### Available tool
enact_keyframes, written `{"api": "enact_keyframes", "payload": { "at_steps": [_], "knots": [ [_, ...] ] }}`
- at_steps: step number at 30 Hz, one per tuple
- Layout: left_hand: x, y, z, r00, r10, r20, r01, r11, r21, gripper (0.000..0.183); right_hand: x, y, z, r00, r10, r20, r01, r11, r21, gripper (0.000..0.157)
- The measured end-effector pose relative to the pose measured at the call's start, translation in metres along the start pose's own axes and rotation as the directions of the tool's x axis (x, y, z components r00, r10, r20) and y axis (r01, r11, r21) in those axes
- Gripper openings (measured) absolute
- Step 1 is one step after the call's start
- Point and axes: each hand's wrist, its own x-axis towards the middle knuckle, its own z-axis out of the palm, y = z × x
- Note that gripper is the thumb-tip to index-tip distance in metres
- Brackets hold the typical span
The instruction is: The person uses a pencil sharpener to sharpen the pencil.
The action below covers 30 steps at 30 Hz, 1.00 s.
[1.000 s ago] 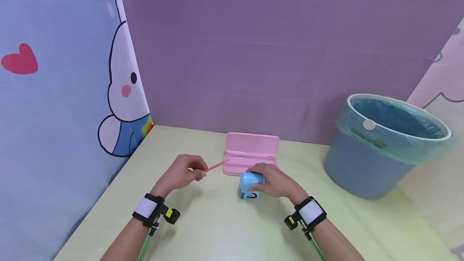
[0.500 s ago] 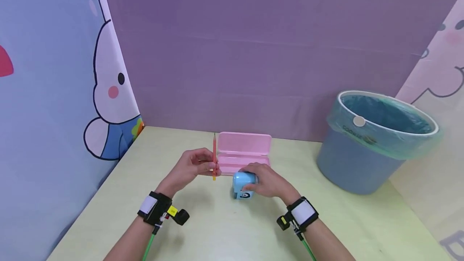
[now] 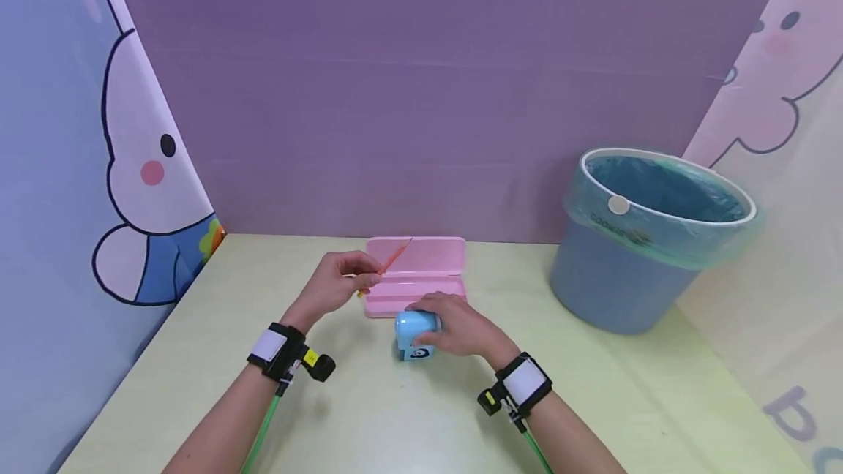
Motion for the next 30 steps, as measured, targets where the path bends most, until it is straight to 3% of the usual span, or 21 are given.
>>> {"api": "enact_keyframes", "payload": {
  "at_steps": [3, 5, 10, 13, 16, 26, 30],
  "knots": [
    [0.01, -0.006, 0.004, 0.999, 0.004, -0.037, 0.001, 0.991, 0.137, 0.013, 0.0, -0.006, 0.003, 1.0, -0.002, -0.001, 0.002, 1.0, 0.01, 0.055],
    [0.016, -0.011, 0.007, 0.999, 0.019, -0.047, -0.007, 0.97, 0.243, 0.012, 0.001, -0.009, 0.006, 1.0, -0.003, 0.0, 0.003, 1.0, 0.015, 0.055],
    [0.029, -0.024, 0.021, 1.0, 0.001, 0.01, -0.005, 0.885, 0.465, 0.011, -0.003, -0.017, 0.013, 1.0, 0.006, 0.01, -0.007, 1.0, 0.031, 0.055],
    [0.032, -0.03, 0.027, 0.998, -0.023, 0.056, -0.012, 0.836, 0.548, 0.009, -0.003, -0.021, 0.018, 1.0, -0.019, 0.007, 0.019, 0.999, 0.035, 0.054],
    [0.034, -0.033, 0.031, 0.996, -0.028, 0.09, -0.031, 0.804, 0.593, 0.007, -0.004, -0.023, 0.02, 0.998, -0.054, -0.009, 0.055, 0.998, 0.029, 0.053],
    [0.038, -0.045, 0.049, 0.988, -0.003, 0.158, -0.104, 0.741, 0.664, 0.011, -0.008, -0.024, 0.024, 0.993, -0.116, -0.021, 0.116, 0.993, 0.024, 0.052],
    [0.038, -0.051, 0.055, 0.986, -0.033, 0.161, -0.09, 0.711, 0.698, 0.011, -0.009, -0.024, 0.025, 0.993, -0.121, -0.018, 0.121, 0.992, 0.02, 0.053]
  ]
}}
